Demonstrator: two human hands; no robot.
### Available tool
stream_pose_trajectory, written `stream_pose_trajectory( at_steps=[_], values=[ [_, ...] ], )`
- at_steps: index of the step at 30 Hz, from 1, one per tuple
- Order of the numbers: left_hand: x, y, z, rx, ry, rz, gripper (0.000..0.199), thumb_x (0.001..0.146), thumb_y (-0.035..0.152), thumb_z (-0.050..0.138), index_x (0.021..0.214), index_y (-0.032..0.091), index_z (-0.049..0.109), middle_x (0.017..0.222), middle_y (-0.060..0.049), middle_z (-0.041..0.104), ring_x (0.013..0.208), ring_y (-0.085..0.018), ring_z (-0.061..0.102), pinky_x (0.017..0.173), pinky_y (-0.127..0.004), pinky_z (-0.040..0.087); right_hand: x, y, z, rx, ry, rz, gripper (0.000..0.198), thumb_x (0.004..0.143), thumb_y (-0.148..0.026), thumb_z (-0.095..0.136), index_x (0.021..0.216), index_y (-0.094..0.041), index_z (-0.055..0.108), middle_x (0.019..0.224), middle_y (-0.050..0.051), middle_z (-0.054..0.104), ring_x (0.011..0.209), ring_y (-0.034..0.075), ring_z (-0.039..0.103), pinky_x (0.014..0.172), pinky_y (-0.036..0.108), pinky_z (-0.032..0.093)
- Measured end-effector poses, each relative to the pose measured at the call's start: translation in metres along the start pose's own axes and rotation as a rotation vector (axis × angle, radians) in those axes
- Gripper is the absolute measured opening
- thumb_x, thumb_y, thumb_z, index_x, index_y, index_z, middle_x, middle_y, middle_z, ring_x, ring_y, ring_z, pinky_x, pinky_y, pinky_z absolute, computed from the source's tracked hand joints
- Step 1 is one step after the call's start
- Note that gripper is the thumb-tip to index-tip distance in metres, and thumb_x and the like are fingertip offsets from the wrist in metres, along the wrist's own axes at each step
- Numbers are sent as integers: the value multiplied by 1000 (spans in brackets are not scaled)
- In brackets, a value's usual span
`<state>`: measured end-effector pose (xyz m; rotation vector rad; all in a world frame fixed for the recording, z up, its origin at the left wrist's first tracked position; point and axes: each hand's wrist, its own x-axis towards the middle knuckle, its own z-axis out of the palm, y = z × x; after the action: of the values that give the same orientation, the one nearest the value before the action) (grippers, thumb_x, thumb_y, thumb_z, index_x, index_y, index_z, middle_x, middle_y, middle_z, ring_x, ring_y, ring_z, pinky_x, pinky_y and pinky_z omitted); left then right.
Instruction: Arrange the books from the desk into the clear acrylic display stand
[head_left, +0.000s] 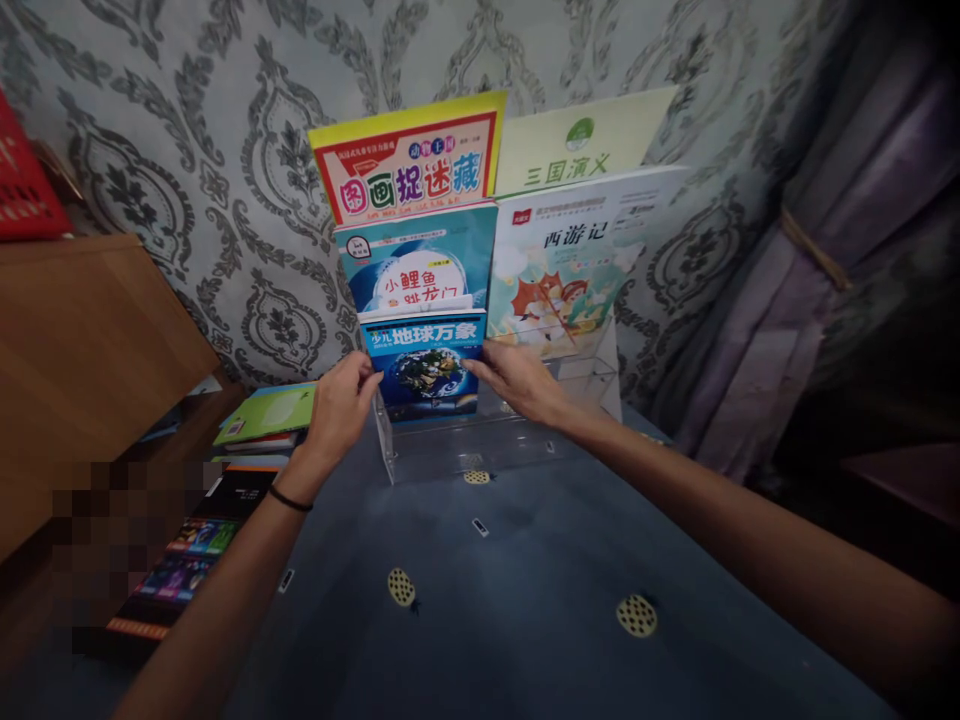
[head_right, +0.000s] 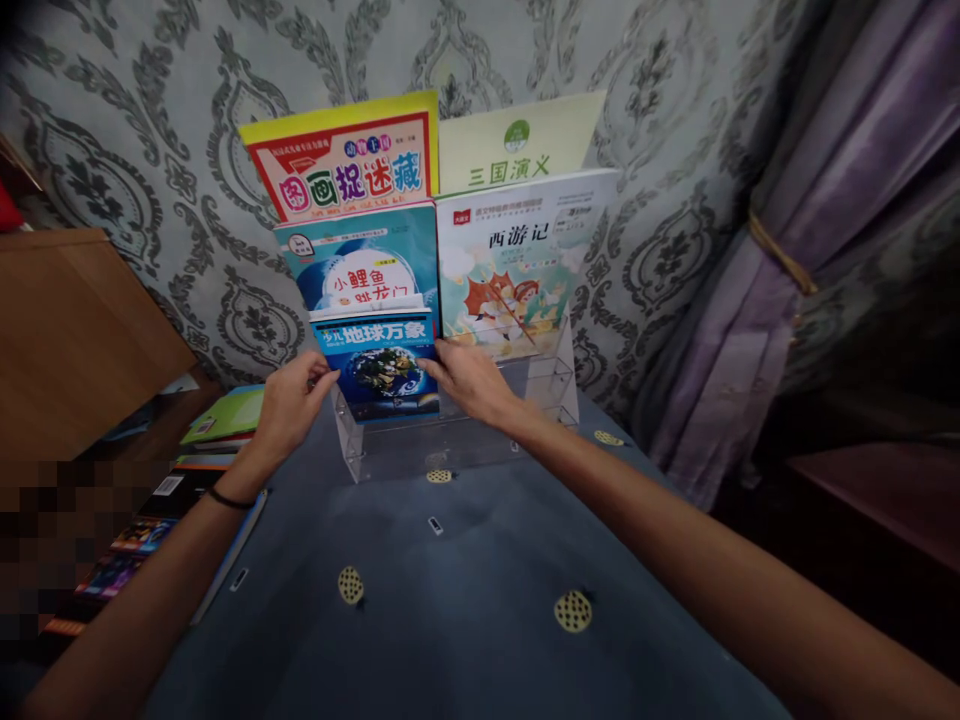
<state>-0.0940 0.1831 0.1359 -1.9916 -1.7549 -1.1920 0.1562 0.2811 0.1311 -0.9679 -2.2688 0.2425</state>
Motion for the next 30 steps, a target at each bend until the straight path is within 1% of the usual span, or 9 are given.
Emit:
stream_pose_trajectory(
  at_steps=[3,5,8,12,17,22,26,30],
  values=[
    [0,1,2,-27,35,-49,10,89,30,56,86,21,54,80,-1,64,77,-19,61,75,-30,45,-5,-6,1,-141,55,104,26,99,-41,51,94,-20,65,81,10,70,77,26,63,65,32,37],
    [-1,1,2,-53,37,-78,10,89,31,56,91,21,54,79,0,62,75,-18,61,74,-30,45,-7,-10,1,-193,88,146,26,98,-42,52,101,-19,66,84,11,72,76,27,64,63,32,35],
    [-1,2,3,-83,30,-107,14,90,31,55,99,21,53,80,1,62,75,-18,62,72,-30,45,-9,-15,0,-234,63,181,27,98,-41,51,102,-20,66,88,12,74,77,27,65,61,32,32],
    [-1,5,1,-60,30,-97,12,92,32,51,94,22,54,82,0,62,77,-19,62,73,-31,46,-11,-20,-1,-250,-17,178,32,102,-39,44,90,-21,67,84,10,73,77,25,66,60,31,29],
    [1,7,-3,-33,26,-45,15,95,32,45,86,22,53,84,-2,64,79,-19,61,73,-30,44,-12,-19,4,-161,-56,137,31,103,-31,41,87,-19,66,79,9,72,76,22,67,63,29,31],
    [2,6,-3,-21,11,-18,21,96,33,40,81,22,50,79,-2,62,77,-20,60,73,-31,43,-11,-17,7,-129,-47,119,30,102,-28,42,82,-19,63,78,8,71,76,21,66,64,28,32],
    [4,5,-1,-1,6,-12,22,96,32,40,80,22,50,76,-2,62,76,-20,60,73,-31,43,-12,-16,8,-109,-22,106,31,101,-28,42,81,-19,63,76,8,70,75,21,65,64,28,32],
    [6,7,-2,41,-3,-12,19,95,30,41,82,22,52,79,-4,64,78,-21,61,74,-32,44,-13,-15,10,-101,-15,109,30,100,-27,43,82,-19,65,75,7,69,73,20,63,64,28,32]
  ],
)
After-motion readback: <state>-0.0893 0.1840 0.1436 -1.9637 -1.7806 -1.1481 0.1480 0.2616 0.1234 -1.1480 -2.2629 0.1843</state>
